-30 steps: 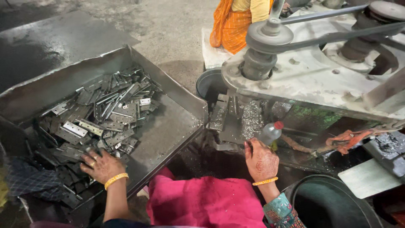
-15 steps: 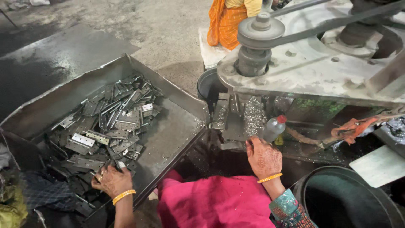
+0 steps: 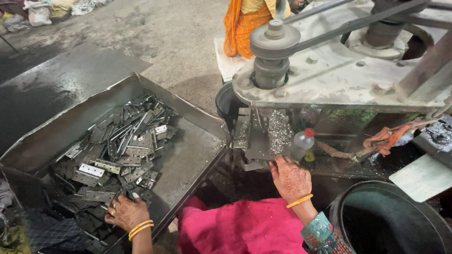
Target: The person uses a vertical punching machine to create holes in metal brackets, taking brackets from a tray, positioning them under the punch, and activating the machine.
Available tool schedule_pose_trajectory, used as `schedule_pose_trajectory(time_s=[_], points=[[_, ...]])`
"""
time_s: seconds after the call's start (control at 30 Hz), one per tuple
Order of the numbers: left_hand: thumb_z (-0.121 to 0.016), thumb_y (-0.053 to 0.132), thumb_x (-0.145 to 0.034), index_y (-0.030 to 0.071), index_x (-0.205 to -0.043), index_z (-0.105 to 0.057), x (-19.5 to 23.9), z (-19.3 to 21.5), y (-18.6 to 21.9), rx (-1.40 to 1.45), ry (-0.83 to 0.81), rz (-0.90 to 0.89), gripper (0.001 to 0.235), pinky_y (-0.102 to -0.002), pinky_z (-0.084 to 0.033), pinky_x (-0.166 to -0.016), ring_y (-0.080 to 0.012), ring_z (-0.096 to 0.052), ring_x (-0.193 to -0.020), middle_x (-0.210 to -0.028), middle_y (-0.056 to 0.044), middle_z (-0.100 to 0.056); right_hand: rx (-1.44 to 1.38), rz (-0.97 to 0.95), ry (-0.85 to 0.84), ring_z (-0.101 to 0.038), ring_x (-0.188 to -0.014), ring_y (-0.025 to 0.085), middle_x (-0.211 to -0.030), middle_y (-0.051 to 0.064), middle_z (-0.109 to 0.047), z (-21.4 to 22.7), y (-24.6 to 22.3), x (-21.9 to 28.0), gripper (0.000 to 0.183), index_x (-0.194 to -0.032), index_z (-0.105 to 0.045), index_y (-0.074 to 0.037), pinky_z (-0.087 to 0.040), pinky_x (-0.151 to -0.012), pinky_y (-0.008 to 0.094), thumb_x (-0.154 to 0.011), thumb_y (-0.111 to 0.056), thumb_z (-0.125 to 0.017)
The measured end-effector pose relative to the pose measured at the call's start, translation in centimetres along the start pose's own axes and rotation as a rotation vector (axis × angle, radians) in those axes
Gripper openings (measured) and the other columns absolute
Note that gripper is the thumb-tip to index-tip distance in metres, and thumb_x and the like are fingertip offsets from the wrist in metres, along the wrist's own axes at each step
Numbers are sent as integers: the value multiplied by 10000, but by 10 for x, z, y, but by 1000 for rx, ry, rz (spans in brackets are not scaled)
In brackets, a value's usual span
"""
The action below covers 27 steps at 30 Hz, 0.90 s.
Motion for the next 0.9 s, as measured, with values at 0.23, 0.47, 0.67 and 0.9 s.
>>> schedule_pose_trajectory(time_s=[0.23,0.47,0.67,0.9], points=[[-776,393,-837,100,-1218,-680,0,9,4,-22,-17,-5,491,-541,-357,-1124,-338,-558,-1311,-1324,-105,-669,14,-5,-12,-714,-856,334,-901,99,-718,4,-3,3,191,-964,-653,-124,-570,-717,481,-945,-309,-610],[-736,100,-932,78,-1276,-649,4,39,-5,359,140,-38,356,-490,-390,-1257,-291,-629,-1290,-1383,-105,-671,27,-21,-30,-711,-858,339,-894,98,-719,3,-3,3,204,-974,-653,-123,-569,-699,491,-949,-320,-605],[-646,1,-822,92,-1364,-639,5,51,28,474,31,-250,549,-424,-538,-965,-351,-647,-1209,-1506,-175,-591,47,-32,-64,-711,-866,333,-901,92,-720,2,-3,4,211,-965,-651,-128,-570,-710,488,-964,-332,-599],[-641,42,-820,67,-1299,-671,1,21,33,326,-110,-287,480,-398,-551,-974,-327,-679,-1148,-1500,-169,-584,23,7,-18,-706,-858,342,-889,97,-715,8,-7,4,198,-959,-651,-124,-563,-700,493,-935,-317,-613]])
Point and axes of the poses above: each hand's wrist, its own x-axis away from the middle knuckle, its own z-axis out of the back of the hand, y = z × x, the point moved 7 cm from there along -x, towards the middle knuckle
